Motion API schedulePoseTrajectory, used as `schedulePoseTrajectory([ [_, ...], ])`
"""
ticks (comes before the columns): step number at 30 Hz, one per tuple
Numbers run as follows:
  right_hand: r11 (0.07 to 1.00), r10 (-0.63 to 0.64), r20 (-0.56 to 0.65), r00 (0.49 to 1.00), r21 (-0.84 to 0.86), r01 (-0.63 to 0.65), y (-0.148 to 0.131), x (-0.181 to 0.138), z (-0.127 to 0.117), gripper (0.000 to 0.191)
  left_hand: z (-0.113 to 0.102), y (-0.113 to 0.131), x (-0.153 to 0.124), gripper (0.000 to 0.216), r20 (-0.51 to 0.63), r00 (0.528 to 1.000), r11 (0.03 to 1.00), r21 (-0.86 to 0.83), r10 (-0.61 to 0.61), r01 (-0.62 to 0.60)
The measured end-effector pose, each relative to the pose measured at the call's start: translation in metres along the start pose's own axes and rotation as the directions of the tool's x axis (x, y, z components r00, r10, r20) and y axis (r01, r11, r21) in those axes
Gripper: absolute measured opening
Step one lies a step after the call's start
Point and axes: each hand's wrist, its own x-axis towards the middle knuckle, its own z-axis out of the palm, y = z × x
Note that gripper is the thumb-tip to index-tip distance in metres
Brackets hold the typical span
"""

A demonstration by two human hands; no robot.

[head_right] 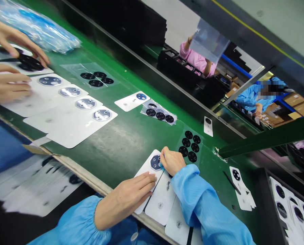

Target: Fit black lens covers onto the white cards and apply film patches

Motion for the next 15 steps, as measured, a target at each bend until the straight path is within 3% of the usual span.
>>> schedulePoseTrajectory([
  [5,0.998,-0.035,-0.018,0.999,-0.048,0.034,-0.009,-0.009,0.002,0.009,0.0,0.0,0.001,0.017,0.026,0.999,0.999,-0.026,-0.034,0.034],
  [10,0.984,-0.174,0.011,0.985,0.04,0.174,-0.021,-0.032,0.002,0.008,-0.001,0.001,0.002,0.016,0.032,0.998,0.996,-0.064,-0.054,0.056],
  [13,0.953,-0.217,0.01,0.976,0.22,0.209,-0.021,-0.065,-0.007,0.012,-0.001,0.001,0.001,0.016,0.018,0.999,0.998,-0.059,-0.028,0.029],
  [15,0.852,-0.138,-0.013,0.99,0.508,0.125,-0.015,-0.102,-0.014,0.016,-0.001,0.002,0.0,0.016,0.012,1.0,0.999,-0.053,-0.004,0.004],
])
